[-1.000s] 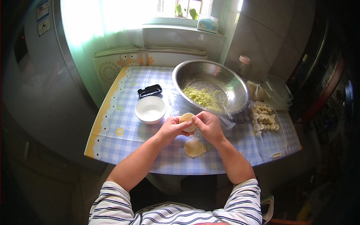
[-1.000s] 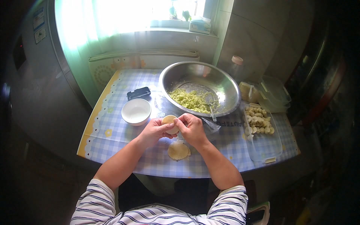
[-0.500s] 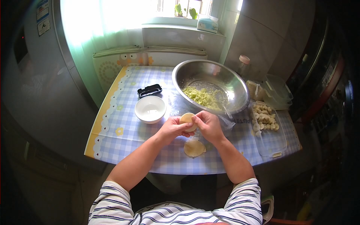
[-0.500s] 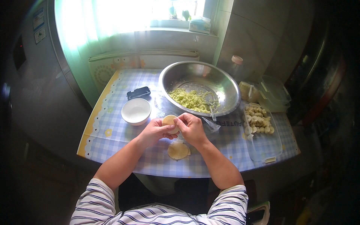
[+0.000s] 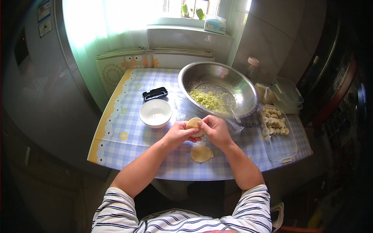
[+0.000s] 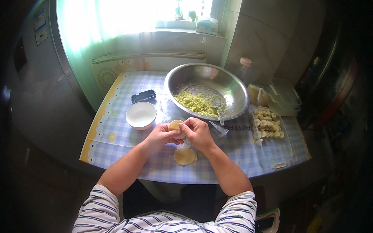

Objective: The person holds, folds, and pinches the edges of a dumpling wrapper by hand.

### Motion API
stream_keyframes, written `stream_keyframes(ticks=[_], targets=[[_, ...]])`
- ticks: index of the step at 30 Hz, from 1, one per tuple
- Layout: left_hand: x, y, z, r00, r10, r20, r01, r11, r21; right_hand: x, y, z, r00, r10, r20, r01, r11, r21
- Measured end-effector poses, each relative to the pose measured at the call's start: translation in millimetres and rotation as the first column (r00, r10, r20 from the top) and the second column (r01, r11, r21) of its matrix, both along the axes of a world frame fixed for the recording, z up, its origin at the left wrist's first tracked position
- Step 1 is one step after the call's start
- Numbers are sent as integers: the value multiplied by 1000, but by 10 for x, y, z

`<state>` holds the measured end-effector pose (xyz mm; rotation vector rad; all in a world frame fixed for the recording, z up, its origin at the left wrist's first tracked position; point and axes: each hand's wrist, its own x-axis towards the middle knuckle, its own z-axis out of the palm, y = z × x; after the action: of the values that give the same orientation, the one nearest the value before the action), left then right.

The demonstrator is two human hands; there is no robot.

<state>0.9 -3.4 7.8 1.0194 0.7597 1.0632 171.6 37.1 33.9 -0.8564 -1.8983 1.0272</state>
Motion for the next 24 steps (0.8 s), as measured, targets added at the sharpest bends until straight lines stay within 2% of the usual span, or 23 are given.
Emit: stream_keyframes(ticks=[15, 21, 24], targets=[[-1, -12, 24, 1000, 4, -3, -4, 1000, -9, -3, -15, 1, 1000, -25, -3, 25, 999, 34], [-9, 2, -3, 1000, -2, -6, 3, 1000, 8, -17, -6, -7, 997, 21, -77, -24, 999, -45], [-10, 5, -10, 1000, -4, -13, 5, 1000, 18, -4, 11, -22, 999, 19, -27, -20, 999, -37]])
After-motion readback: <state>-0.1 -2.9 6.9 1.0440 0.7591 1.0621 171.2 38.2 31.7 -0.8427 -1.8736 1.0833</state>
